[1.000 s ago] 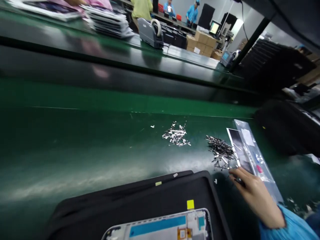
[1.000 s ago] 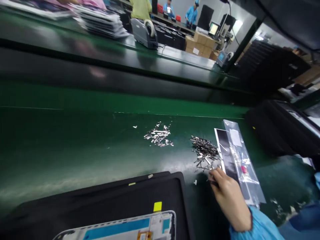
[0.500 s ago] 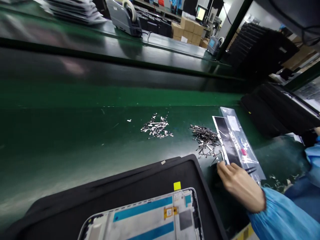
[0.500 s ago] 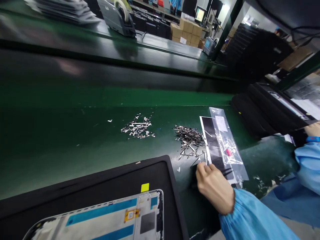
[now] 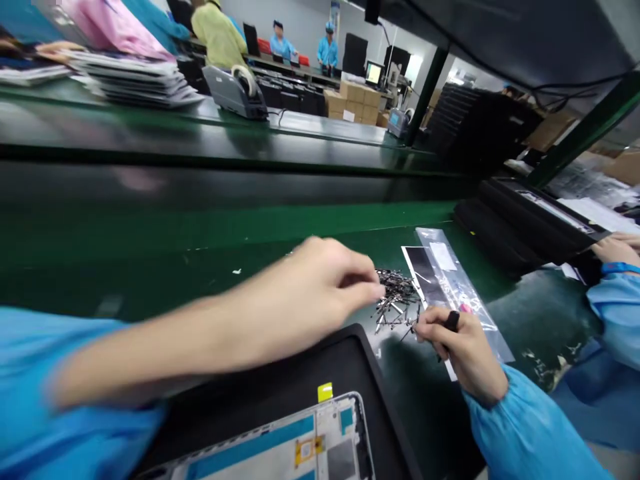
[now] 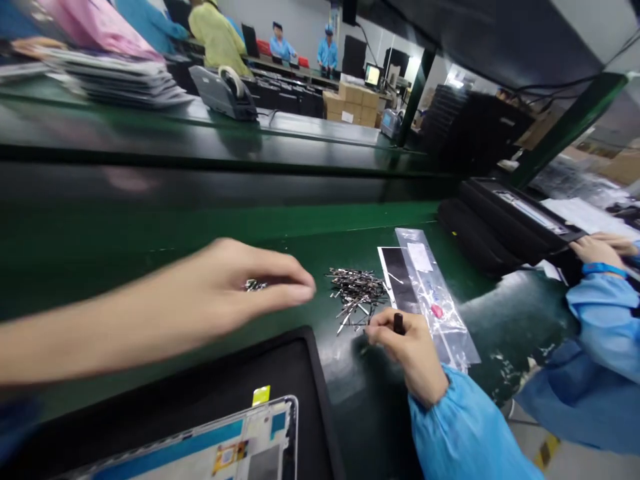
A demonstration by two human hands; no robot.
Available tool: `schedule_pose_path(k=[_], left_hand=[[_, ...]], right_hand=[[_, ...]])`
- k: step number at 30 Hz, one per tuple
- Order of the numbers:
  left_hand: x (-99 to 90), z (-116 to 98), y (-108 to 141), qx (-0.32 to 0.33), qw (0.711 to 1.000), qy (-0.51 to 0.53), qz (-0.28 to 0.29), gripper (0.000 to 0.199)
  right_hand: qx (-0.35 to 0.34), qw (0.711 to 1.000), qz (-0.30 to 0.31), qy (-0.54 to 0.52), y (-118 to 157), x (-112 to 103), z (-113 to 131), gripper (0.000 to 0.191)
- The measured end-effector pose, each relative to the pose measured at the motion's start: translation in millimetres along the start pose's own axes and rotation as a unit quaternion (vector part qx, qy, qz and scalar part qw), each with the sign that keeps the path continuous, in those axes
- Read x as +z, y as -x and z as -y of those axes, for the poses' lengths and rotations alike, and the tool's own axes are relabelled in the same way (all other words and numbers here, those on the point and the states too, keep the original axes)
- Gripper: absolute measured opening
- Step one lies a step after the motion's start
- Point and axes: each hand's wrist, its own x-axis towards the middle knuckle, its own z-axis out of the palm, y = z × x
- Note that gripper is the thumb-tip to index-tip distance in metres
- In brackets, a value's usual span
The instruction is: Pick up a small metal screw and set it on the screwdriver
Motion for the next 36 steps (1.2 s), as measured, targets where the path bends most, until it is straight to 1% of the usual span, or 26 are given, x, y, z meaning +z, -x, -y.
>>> schedule_pose_path(k=[2,4,6,8,11,17,20,22,24,27,29,30,32,33,34,36], left_hand=[[26.4,-8,-14,0.018,0.998,0.024,0.051,0.012],[52.0,-8,-22,0.028,0.997,0.04,0.066,0.013],[70.9,-5,-26,0.025,0.996,0.064,0.062,0.014],[81.4,-2,-26,0.005,0.994,0.098,0.052,0.014],[86.7,0,-25,-0.038,0.985,0.163,0.047,0.012],[87.9,-1,-26,-0.118,0.953,0.271,0.066,0.012],[85.6,-3,-26,-0.145,0.939,0.304,0.074,0.01],[83.1,-5,-25,-0.154,0.933,0.319,0.068,0.009],[79.8,-7,-22,-0.157,0.93,0.33,0.05,0.008],[71.6,-11,-17,-0.156,0.923,0.351,0.022,0.006],[62.7,-13,-10,-0.156,0.922,0.353,0.021,0.002],[57.1,-13,-6,-0.149,0.929,0.337,0.021,0.001],[44.5,-12,5,-0.108,0.965,0.24,0.009,0.004],[38.1,-10,12,-0.067,0.983,0.169,0.003,0.005],[32.1,-9,19,-0.018,0.995,0.096,0.007,0.007],[22.2,-6,33,0.058,0.997,-0.024,0.039,0.014]], right_hand=[[0.042,0.994,-0.022,-0.098,3,5,3,0.023],[0.067,0.983,-0.029,-0.168,6,10,6,0.024],[0.082,0.973,-0.03,-0.212,10,14,7,0.026],[0.088,0.968,-0.03,-0.234,13,16,6,0.027],[0.094,0.965,-0.031,-0.243,18,18,3,0.026],[0.124,0.959,-0.042,-0.251,23,22,5,0.025],[0.143,0.956,-0.035,-0.252,25,23,9,0.025],[0.144,0.958,-0.033,-0.247,26,23,11,0.026],[0.126,0.962,-0.037,-0.237,27,24,13,0.025],[0.053,0.977,-0.055,-0.2,28,24,18,0.02],[0.021,0.983,-0.047,-0.175,27,22,22,0.02],[0.018,0.985,-0.029,-0.167,26,21,25,0.02],[0.024,0.987,0.026,-0.159,23,19,31,0.022],[0.025,0.986,0.061,-0.156,21,19,36,0.022],[0.026,0.984,0.093,-0.15,19,19,40,0.022],[0.025,0.98,0.147,-0.13,17,22,50,0.02]])
